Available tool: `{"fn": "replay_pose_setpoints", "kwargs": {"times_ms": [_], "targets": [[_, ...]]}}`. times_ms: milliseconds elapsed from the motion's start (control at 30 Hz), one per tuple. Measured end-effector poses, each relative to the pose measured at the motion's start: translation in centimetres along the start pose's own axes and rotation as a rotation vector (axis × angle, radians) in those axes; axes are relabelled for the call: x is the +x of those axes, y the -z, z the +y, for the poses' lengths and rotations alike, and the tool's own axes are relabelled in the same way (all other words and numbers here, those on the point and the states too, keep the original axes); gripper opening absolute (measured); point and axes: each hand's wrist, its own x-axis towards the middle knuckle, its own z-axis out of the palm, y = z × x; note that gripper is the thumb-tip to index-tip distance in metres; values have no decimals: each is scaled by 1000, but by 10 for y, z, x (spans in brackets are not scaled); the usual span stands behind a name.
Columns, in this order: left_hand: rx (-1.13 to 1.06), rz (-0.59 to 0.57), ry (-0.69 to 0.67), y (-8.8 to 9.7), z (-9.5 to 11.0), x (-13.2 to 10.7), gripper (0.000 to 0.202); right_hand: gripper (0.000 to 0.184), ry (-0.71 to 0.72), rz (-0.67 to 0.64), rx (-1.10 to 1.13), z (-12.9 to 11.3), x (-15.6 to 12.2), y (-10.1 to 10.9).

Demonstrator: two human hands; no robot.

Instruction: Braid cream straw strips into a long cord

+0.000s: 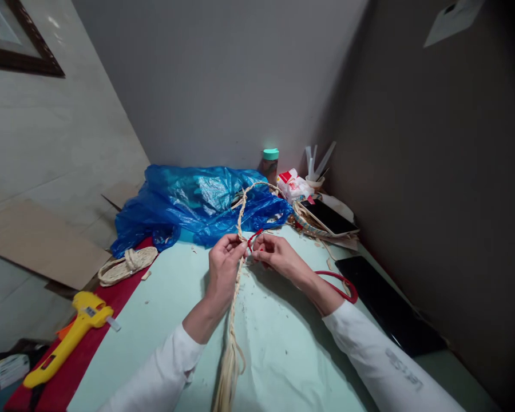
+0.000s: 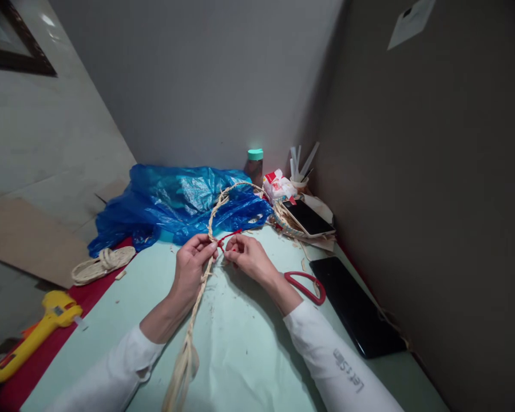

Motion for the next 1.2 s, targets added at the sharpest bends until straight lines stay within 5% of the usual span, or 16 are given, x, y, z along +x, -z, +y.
{"fn": "replay_pose_setpoints", "kwargs": {"times_ms": [133, 267, 400, 500, 667, 967, 1200], "targets": [[36, -114, 2, -7, 1, -10, 16, 24, 68, 269, -180, 1, 5, -9], [161, -89, -33, -9, 3, -12, 15, 24, 211, 295, -460, -9, 3, -9], [389, -10, -243, -4, 3, -9, 8, 22, 412, 340, -726, -20, -1, -5], [502, 15, -412, -1, 2, -8, 8, 25, 385, 190, -615, -25, -1, -3], [537, 3, -496, -2, 4, -8, 14, 25, 216, -13, -169, -31, -2, 4], [510, -42, -504, -4, 2, -11, 21, 24, 70, 11, 260, -19, 0, 7], [422, -55, -365, -6, -2, -9, 13, 21, 94, -10, 234, -24, -4, 6]]}}
